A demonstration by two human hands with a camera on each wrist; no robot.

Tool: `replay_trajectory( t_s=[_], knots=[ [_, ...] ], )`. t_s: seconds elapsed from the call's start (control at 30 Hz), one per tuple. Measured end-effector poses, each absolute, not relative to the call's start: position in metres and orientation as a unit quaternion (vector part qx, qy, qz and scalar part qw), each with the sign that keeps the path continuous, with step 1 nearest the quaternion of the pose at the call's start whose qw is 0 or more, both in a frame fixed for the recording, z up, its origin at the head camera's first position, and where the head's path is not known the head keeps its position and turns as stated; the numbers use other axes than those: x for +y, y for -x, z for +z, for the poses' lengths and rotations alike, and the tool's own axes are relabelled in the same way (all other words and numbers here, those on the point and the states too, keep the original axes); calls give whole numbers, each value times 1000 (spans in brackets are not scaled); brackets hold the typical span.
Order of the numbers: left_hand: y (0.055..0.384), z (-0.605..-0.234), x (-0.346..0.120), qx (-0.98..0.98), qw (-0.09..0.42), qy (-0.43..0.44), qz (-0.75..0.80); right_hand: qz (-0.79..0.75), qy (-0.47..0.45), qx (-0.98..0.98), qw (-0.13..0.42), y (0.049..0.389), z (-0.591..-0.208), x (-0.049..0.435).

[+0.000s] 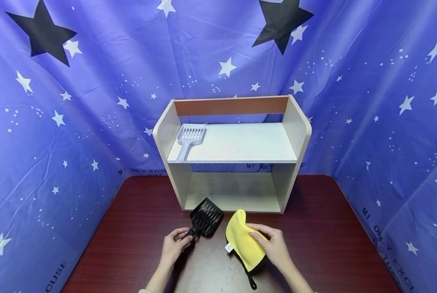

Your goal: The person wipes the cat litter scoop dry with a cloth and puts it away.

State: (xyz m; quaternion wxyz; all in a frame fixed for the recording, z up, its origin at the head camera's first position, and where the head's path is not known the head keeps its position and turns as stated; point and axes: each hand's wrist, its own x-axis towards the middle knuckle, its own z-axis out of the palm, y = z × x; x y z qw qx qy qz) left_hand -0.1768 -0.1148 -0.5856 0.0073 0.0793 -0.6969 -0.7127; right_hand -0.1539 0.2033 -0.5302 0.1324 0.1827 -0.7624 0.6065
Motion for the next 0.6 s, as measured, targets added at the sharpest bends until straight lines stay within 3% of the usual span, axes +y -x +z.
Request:
replay_trajectory(
  t_s=[0.6],
  knots=[
    [175,-551,-125,-703,-50,-6,-710,604,-219,-755,126,160,-516,206]
  ],
)
